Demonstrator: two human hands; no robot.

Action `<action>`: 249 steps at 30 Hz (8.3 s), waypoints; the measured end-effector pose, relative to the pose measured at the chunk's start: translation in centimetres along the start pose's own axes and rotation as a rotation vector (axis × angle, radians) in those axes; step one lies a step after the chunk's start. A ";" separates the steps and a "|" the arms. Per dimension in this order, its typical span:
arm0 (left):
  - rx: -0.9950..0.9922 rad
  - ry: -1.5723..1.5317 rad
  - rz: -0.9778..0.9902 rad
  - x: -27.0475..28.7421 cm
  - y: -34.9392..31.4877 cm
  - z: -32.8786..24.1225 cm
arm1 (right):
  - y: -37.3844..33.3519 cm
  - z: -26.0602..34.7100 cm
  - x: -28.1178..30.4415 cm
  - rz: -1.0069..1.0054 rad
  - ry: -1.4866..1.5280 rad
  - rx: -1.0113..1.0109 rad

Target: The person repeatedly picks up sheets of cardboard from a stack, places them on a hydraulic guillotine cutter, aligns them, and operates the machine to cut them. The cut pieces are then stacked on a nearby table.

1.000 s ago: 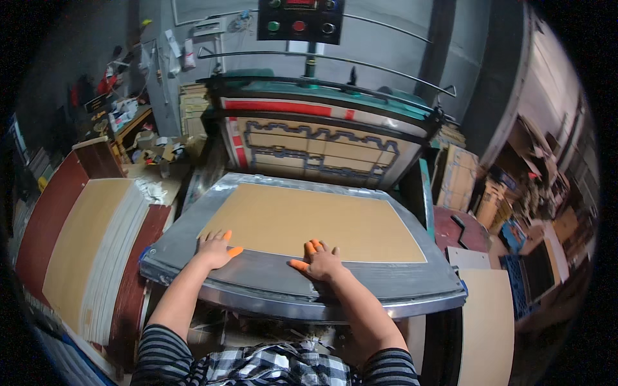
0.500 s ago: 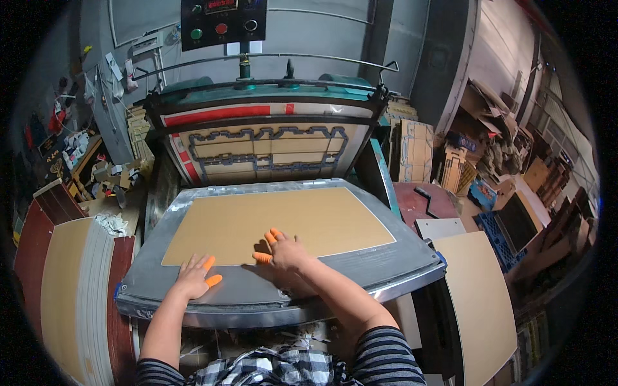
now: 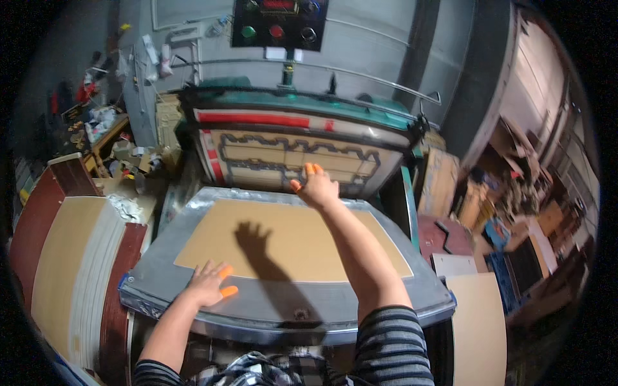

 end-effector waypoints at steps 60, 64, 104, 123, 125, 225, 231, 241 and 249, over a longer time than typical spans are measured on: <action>0.055 0.027 0.042 1.1 -0.7 -0.4 | 14.6 8.8 20.9 -0.790 -0.070 0.347; -0.004 0.053 0.104 3.5 3.4 -0.5 | 4.3 5.8 21.7 -0.961 -0.023 0.768; -0.807 -0.147 -1.390 17.8 -5.0 -13.8 | -34.6 -16.9 9.5 -0.487 0.485 -0.145; 0.132 -0.009 -0.447 3.6 1.5 0.7 | -37.2 -11.6 12.4 -0.635 0.513 0.007; 0.228 0.009 -0.260 0.5 -0.2 1.4 | -35.3 -11.9 9.8 -0.567 0.476 -0.006; -0.339 -0.192 -0.856 11.3 -3.7 -7.4 | -66.1 -44.8 8.0 0.021 -0.624 -1.122; -0.439 -0.273 -0.794 10.3 -1.7 -10.9 | -62.6 -45.7 21.2 -0.173 -0.089 -1.070; -0.588 -0.308 -1.169 13.2 -7.0 -12.1 | -43.9 -20.8 32.6 -0.447 -0.702 -0.124; -0.443 0.009 -1.263 13.2 -11.7 -7.3 | -31.2 -9.8 15.1 0.032 -0.476 0.252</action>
Point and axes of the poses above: each hand's wrist, its own y-axis towards the middle knuckle, its own x-axis out of the back of the hand, z = x × y, the point moved 1 cm from there along y, towards the middle knuckle, and after that the axes turned 7 degrees about -z, right-handed, at the moved point
